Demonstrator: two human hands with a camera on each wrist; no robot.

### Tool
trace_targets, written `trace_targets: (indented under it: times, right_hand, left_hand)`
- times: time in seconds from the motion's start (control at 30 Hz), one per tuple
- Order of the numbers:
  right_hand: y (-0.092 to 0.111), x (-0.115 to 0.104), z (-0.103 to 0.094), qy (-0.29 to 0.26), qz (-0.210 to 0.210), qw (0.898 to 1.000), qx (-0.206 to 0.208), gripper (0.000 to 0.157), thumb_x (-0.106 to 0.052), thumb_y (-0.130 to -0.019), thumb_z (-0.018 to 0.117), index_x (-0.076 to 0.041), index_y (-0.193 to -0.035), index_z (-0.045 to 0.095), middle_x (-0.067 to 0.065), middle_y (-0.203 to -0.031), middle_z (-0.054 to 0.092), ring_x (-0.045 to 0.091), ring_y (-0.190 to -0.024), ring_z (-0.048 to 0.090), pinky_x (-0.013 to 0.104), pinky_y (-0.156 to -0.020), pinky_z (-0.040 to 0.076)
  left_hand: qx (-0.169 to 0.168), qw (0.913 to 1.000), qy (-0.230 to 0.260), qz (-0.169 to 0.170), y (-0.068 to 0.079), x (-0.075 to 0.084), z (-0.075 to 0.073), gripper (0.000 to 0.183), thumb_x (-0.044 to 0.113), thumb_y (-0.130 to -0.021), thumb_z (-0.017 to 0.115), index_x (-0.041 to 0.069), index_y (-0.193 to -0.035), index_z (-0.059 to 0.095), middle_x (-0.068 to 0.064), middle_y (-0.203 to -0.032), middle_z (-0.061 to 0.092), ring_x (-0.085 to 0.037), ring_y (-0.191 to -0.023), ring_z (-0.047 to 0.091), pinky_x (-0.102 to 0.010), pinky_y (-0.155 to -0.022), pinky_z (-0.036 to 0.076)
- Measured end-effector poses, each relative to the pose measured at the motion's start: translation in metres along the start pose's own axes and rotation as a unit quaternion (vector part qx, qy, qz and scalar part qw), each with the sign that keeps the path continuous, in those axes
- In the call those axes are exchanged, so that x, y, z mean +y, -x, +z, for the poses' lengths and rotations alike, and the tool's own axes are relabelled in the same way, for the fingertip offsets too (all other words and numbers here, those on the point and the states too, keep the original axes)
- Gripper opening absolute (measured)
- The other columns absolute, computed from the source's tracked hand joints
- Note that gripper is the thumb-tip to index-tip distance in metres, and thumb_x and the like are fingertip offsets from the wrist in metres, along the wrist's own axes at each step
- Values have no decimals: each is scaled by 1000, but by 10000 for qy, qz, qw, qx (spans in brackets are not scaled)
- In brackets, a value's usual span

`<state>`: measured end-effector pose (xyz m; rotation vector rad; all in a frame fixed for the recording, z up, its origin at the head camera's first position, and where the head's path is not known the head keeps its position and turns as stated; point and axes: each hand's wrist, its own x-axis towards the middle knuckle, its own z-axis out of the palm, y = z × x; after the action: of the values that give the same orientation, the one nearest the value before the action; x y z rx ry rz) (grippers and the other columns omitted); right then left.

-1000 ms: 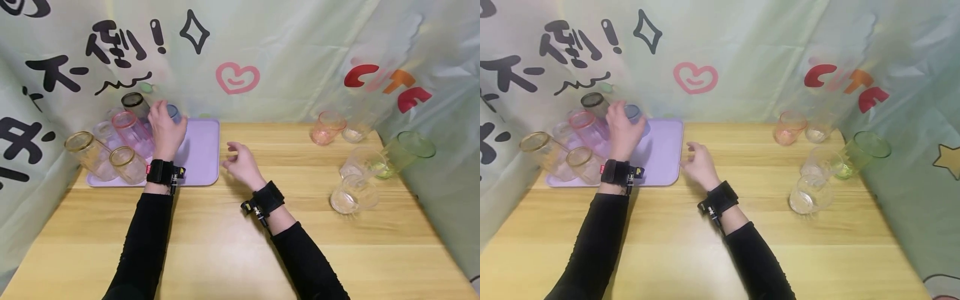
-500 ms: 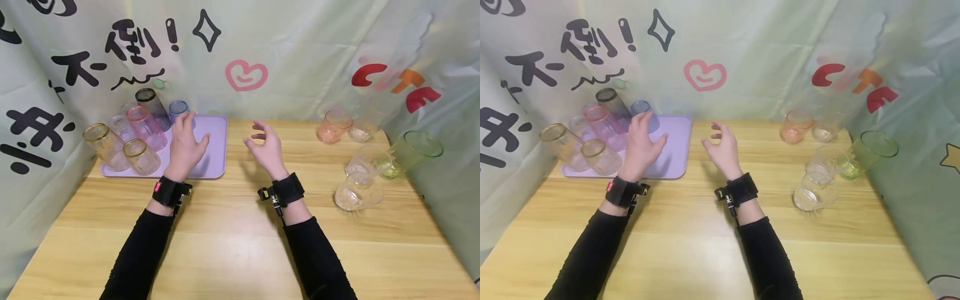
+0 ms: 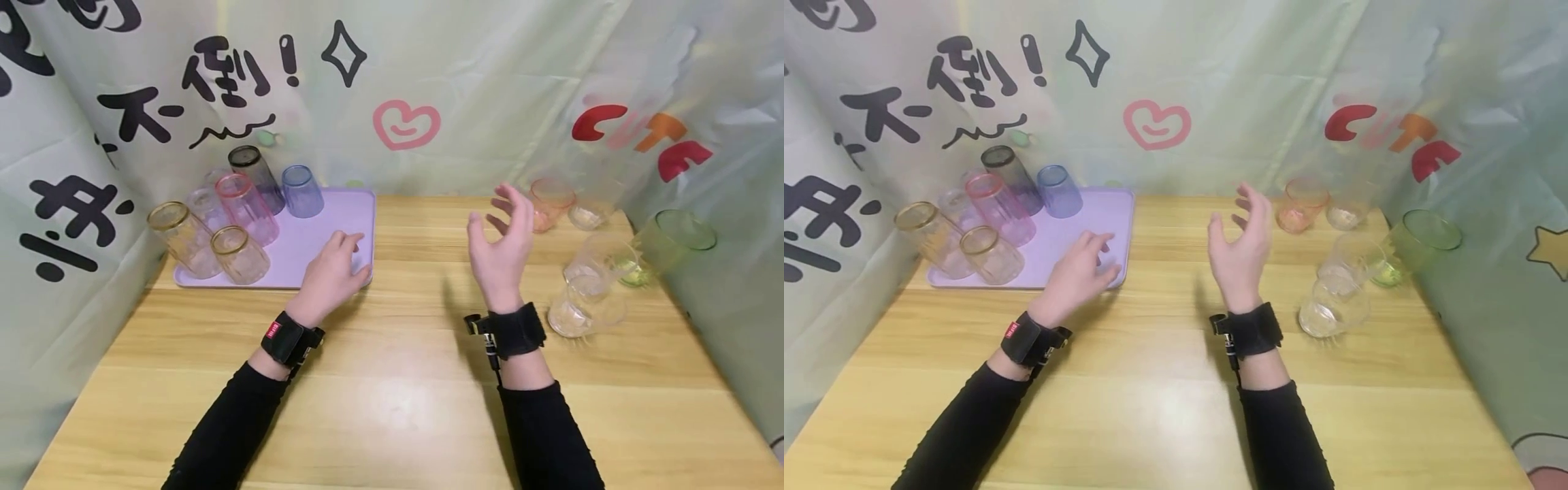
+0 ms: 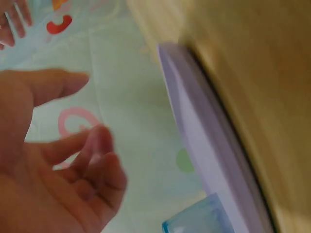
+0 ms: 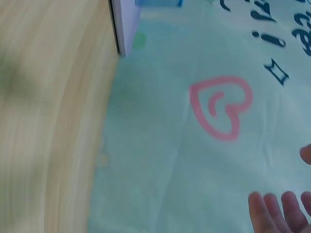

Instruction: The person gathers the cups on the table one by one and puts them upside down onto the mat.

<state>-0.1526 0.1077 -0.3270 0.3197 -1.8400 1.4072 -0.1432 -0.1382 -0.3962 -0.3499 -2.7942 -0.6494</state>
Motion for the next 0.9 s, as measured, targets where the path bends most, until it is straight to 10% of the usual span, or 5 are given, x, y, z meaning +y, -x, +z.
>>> trace_targets:
  times: [0.3,0.67,0.9]
  right_hand:
    - [-4,-4,-56,1013,212,9901,948,52,0,-73,64,-3,-122,47,16,-120,47,12,-111,38,31,-99,31]
    - [13,42,-118,2440,1860,9506,478,85,-29,-69,73,-24,-139,26,-4,-141,21,3,-123,11,31,-104,15]
    - [33,44,-146,2309,3117,9200,566,116,-36,-62,81,-30,-143,-2,-9,-146,-5,4,-126,-7,32,-107,6]
  left_hand:
    - [-1274,9908,-450,33,6,4,20,54,29,-75,69,9,-122,52,-4,-95,49,-19,-80,45,-35,-59,45]
    - [-1093,9909,-704,359,4,2,20,21,13,-84,58,14,-105,63,-2,-79,53,-16,-68,50,-35,-50,46]
    - [-1105,9910,-643,407,8,3,18,8,11,-86,56,16,-87,62,1,-72,50,-14,-64,47,-35,-44,43]
